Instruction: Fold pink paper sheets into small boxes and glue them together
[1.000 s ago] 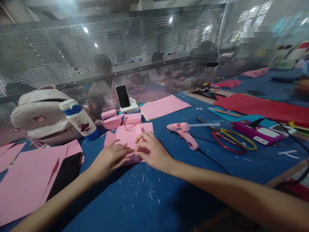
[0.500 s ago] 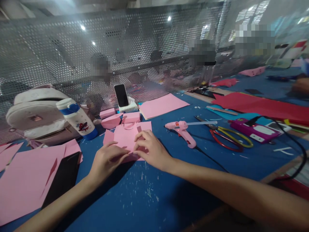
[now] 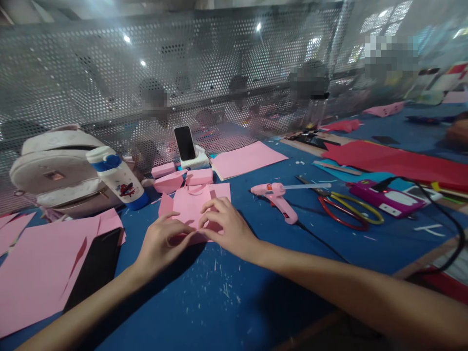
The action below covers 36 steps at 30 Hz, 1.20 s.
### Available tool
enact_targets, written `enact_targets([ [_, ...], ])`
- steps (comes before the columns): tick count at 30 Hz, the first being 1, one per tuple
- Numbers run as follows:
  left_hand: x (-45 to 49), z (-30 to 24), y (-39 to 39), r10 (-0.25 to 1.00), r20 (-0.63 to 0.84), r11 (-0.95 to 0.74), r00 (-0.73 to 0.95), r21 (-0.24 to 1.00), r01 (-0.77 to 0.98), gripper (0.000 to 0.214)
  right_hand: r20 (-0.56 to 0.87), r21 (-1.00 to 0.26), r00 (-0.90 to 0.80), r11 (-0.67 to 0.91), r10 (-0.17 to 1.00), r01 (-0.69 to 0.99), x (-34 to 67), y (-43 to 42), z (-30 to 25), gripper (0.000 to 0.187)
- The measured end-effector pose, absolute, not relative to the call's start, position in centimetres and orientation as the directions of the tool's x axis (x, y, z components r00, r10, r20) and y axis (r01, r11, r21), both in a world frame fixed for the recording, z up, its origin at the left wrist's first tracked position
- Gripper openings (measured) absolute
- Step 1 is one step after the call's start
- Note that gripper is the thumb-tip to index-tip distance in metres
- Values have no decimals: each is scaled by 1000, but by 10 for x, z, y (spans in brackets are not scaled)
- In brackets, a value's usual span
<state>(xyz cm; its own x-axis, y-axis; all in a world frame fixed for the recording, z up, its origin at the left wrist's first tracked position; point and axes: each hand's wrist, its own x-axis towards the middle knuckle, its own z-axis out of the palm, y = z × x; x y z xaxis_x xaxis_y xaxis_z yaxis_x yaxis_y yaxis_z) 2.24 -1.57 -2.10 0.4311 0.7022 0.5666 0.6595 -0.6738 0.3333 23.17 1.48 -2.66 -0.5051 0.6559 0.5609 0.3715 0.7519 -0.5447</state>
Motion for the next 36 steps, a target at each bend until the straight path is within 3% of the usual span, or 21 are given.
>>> enact_targets([
  [6, 23, -26, -15, 713, 554, -672, 430, 363, 645, 19, 577, -571, -490, 752, 654, 331, 230, 15, -27, 15],
  [14, 7, -29, -11, 703, 591, -677, 396, 385, 627, 20, 567, -563, -500, 751, 655, 345, 244, 30, -24, 6],
  [27, -1, -30, -10, 700, 585, -686, 410, 391, 614, 11, 572, -546, -517, 766, 637, 340, 244, 31, -23, 7],
  [36, -5, -40, -6, 641, 614, -732, 461, 306, 609, 14, 574, -538, -521, 770, 632, 342, 243, 31, -24, 8],
])
